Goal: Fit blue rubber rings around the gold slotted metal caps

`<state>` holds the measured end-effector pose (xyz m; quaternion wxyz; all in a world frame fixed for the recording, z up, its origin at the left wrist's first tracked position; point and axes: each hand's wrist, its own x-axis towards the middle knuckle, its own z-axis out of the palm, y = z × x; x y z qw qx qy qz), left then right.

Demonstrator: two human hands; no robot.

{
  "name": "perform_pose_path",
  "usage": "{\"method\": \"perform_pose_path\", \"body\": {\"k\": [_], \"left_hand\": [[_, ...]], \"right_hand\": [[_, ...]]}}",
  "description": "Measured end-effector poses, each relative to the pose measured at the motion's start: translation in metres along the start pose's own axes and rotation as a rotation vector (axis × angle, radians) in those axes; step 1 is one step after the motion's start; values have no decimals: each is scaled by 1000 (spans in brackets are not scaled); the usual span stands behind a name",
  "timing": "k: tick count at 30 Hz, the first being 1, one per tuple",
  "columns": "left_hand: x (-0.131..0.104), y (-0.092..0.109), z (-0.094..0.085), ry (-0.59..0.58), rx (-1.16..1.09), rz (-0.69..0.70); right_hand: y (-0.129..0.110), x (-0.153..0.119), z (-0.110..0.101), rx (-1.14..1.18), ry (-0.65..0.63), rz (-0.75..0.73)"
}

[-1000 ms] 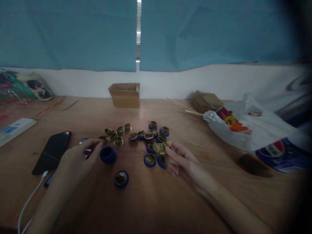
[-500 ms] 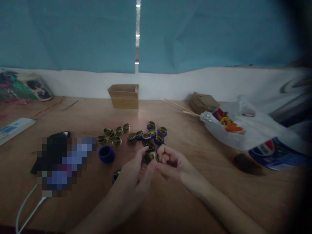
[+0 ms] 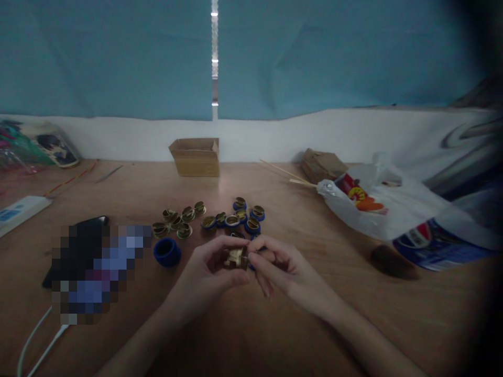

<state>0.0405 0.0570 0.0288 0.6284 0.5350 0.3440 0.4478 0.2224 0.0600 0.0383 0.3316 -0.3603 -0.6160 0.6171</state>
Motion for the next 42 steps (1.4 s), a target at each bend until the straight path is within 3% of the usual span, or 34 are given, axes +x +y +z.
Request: {"method": "perform_pose_path", "body": {"k": [4,13,21,26,31,35,38,42], "left_hand": [[-3,-1,6,78,91,31],[-6,-5,12,34,246,252],[-5,-7,9,94,163,233],[-15,4,1,268,159,181],[-59,2,-17,428,257,8],[-93,-10,-32,653,263,-38],[-104,-18,-44,791,257,-69],[-108,-24,-58,830,290,-125]], "right_hand": [[-2,-1,2,-50,-10,-2],[1,1,4,-182,25,-97],[1,2,5,-138,89,-111],[-5,5,-3,-114,234,-155],[-5,7,-8,-171,275,-187],[5,13,1,-171,221,-138],[9,20,11,-250,146,-174],[1,41,27,-418,63,-254]]}}
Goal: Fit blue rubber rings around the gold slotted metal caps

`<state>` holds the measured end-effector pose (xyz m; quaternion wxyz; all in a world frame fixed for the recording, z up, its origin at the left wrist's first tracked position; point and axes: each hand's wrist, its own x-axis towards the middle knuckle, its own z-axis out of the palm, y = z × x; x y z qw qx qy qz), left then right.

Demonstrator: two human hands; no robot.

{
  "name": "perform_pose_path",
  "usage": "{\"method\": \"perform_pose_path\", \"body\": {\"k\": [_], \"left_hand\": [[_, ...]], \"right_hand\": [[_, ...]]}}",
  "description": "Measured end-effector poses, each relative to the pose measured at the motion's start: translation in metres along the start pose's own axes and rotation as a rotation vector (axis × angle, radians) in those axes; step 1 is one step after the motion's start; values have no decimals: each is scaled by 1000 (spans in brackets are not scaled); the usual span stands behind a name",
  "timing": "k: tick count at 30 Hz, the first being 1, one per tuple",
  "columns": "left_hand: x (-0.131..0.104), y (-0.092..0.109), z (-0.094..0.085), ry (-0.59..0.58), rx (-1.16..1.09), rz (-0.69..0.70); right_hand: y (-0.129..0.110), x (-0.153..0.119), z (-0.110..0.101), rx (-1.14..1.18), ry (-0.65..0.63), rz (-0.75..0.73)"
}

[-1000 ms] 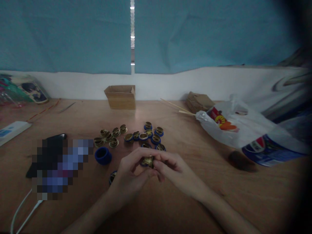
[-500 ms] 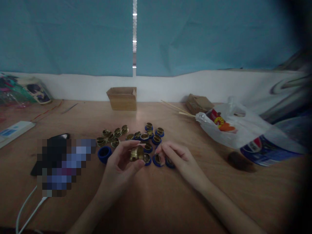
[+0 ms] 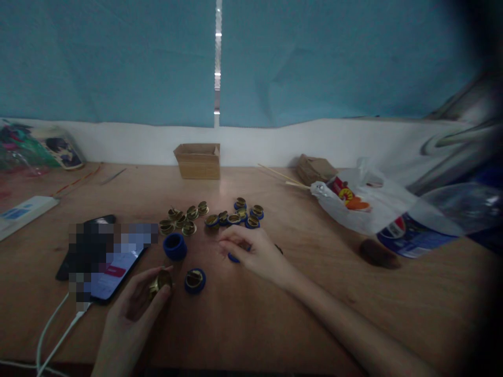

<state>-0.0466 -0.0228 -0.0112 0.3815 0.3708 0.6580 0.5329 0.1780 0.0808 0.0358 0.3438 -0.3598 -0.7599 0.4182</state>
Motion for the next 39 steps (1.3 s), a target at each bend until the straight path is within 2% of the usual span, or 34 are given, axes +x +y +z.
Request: {"method": "perform_pose_path", "body": {"k": [5,11,19,23,28,34,36,39], "left_hand": [[3,0,-4,-13,-22,-36],[2,-4,-3,-20,-27,16],[6,-7,-6,-59,-55,-2],[3,-3,-5,-33,-68,1],[2,-5,-3,-22,-96,2],[10,-17,-13,-37,-29,23],[11,-12,-17,-6,-15,40],[18,9,-23,6,29,135]], "right_hand": [[-10,47,22,-124,-31,-203],[-5,89,46,-248,-72,-294],[0,91,61,-357,-119,-374],[-2,89,60,-384,-110,-381],[-9,84,39,-419,-60,-342],[-15,49,-16,-488,26,-266],[-10,30,-36,-589,79,-165],[2,4,-59,-569,116,-72]]}}
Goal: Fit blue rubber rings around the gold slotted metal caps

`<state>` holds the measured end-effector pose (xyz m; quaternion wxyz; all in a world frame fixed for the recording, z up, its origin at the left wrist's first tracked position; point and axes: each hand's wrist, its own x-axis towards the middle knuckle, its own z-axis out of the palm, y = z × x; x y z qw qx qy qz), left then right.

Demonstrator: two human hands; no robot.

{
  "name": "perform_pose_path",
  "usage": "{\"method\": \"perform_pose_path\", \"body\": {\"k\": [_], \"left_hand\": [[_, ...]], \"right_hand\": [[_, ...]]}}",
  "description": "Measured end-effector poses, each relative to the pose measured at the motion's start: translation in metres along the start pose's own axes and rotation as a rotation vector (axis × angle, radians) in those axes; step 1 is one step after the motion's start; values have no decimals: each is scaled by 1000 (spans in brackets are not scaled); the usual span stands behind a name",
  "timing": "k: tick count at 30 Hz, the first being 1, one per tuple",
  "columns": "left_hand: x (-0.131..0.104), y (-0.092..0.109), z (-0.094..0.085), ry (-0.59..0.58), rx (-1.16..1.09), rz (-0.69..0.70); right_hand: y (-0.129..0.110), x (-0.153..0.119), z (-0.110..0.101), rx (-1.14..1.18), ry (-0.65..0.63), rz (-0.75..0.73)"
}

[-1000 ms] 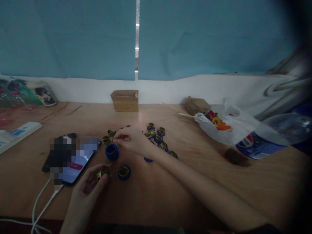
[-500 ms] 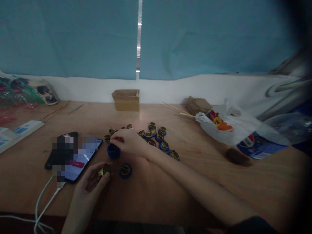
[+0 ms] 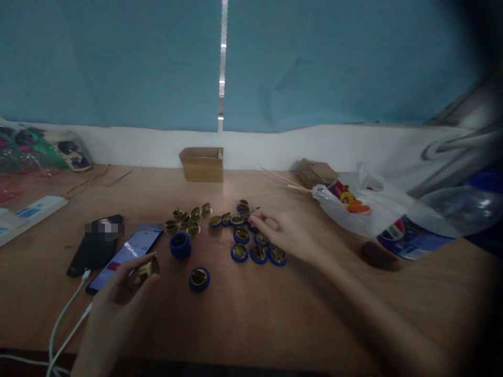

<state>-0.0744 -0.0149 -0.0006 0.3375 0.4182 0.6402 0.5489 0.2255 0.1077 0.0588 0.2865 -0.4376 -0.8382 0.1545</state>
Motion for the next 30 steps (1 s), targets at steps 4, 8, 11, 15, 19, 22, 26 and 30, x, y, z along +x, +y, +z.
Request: {"method": "perform_pose_path", "body": {"k": [4,8,11,15,19,22,26,30], "left_hand": [[41,39,-2,-23,245,266],[110,68,21,-229,470,445],[162,74,52,-349,845,509],[210,64,85,-563,1009,488],[231,49,96,-730,1150,428],[235,43,98,-790,1212,415],[229,49,99,-773,1253,427],[209,77,93,-601,1258,517]], "right_hand": [[22,-24,-6,31,68,116],[25,-31,-4,34,65,138],[20,-32,-3,0,83,71],[17,-35,3,-59,116,-15],[17,-39,8,-98,122,-38],[16,-39,8,-113,118,-56],[16,-39,9,-116,110,-87],[15,-40,11,-130,86,-93]]}}
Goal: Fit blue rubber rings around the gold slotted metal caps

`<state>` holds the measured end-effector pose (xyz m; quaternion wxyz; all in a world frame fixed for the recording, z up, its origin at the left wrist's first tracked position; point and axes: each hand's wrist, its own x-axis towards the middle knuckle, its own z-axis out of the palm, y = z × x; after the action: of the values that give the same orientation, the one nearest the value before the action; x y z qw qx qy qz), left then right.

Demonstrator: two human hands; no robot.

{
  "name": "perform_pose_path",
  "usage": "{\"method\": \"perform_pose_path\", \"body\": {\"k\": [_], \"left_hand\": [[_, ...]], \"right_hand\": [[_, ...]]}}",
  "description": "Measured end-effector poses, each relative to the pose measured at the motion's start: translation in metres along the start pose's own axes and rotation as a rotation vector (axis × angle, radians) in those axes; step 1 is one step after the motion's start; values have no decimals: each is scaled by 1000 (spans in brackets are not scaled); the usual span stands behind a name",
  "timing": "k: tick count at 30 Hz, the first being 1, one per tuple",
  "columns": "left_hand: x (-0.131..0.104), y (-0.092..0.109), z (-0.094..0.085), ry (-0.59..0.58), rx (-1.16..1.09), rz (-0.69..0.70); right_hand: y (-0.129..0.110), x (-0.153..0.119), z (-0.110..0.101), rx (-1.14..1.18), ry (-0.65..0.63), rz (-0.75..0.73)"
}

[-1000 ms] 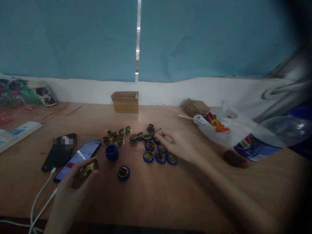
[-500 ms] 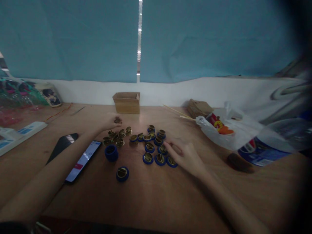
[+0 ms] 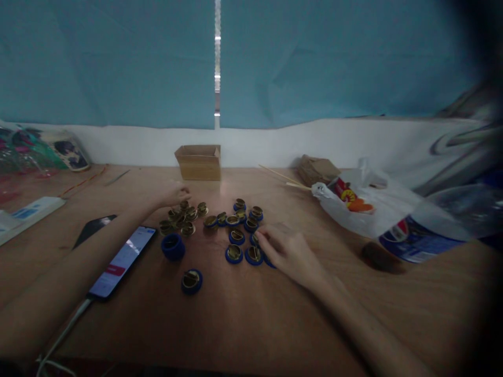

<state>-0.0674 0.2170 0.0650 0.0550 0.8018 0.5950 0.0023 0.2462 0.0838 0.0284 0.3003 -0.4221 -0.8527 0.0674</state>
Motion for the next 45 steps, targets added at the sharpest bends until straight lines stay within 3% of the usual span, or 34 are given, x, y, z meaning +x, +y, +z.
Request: {"method": "perform_pose_path", "body": {"k": [5,6,7,10,13,16,19,22,26,30,34,41,45], "left_hand": [[-56,30,-33,221,20,51],[-70,37,-35,316,15,61],[-84,46,-34,384,-11,73],[-120,75,-20,439,-121,67],[-139,106,6,380,-171,248],[-140,131,31,267,-86,332],[-131,143,47,207,62,233],[-125,143,55,166,17,188],[-124,139,60,201,-341,117],[-120,143,62,169,-1013,119],[-113,147,64,118,-1498,145],[-118,147,67,240,-1488,231],[-123,149,68,290,-1444,222]], "right_hand": [[-5,0,3,-9,-17,-5],[-5,0,4,-9,-21,-9],[-6,0,5,-9,-26,-12],[-7,-1,9,1,-45,-14],[-8,-2,14,9,-52,-32],[-11,-3,22,-36,-59,-47],[-17,-3,31,-88,-76,-40],[-23,-2,36,-107,-58,-40],[-28,-2,34,-16,67,-44],[-32,-3,25,142,270,-40],[-36,-5,20,205,327,-49],[-41,-5,19,268,303,-10],[-41,-8,21,244,363,-30]]}}
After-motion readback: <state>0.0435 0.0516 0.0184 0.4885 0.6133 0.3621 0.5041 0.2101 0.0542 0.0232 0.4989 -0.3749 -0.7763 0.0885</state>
